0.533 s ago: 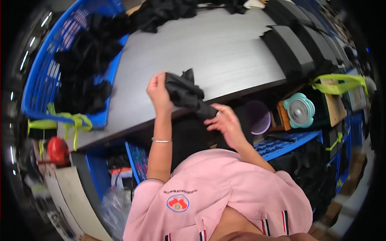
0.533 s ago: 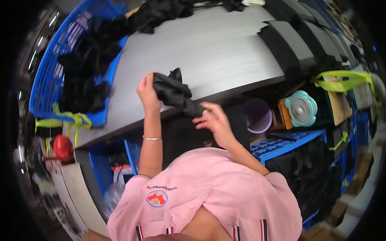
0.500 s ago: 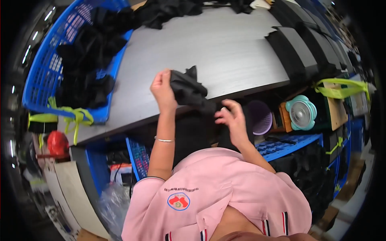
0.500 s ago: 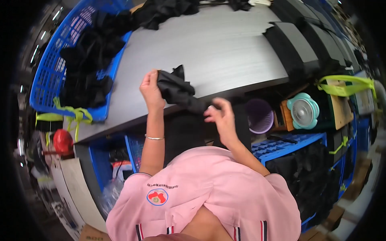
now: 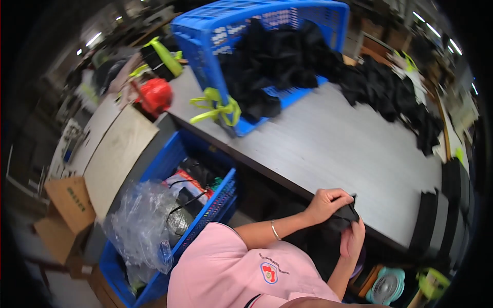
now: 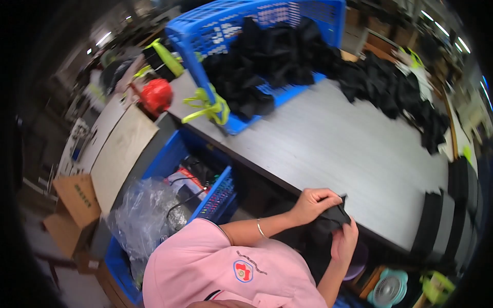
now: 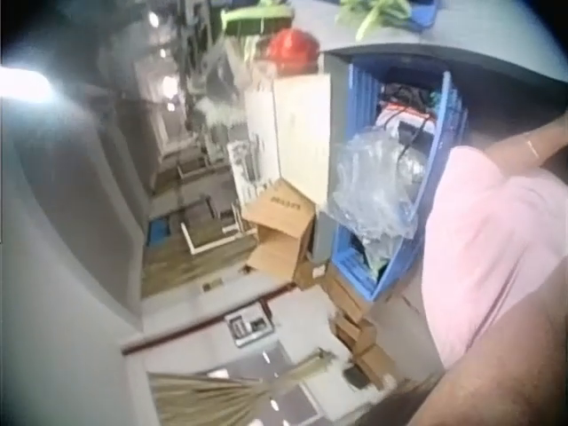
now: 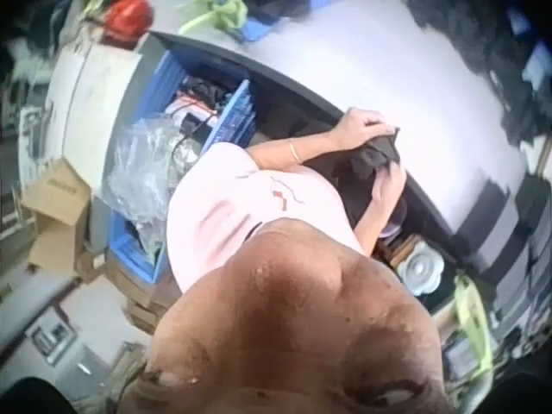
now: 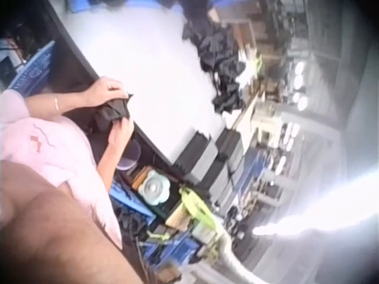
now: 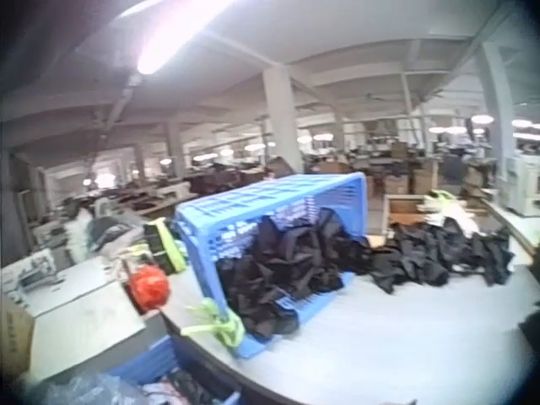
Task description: Inspecting and sorting black fabric components in a garment manufacturing environment.
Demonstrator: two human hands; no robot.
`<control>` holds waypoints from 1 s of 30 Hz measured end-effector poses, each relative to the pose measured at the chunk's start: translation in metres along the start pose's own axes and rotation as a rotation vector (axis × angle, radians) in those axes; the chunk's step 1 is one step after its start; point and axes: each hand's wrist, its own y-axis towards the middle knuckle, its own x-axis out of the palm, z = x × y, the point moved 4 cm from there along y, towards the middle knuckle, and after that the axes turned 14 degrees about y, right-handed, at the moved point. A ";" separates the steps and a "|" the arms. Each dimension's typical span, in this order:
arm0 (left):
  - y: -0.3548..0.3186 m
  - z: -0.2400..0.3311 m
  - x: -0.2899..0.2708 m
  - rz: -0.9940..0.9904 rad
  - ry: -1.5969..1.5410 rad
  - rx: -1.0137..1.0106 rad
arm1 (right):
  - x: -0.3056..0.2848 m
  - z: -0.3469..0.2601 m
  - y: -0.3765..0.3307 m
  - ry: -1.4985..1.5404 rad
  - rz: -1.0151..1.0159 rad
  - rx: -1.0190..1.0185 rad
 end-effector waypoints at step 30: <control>0.040 -0.043 0.038 -0.527 -0.711 -0.359 | -0.079 0.292 -0.024 1.101 0.334 0.954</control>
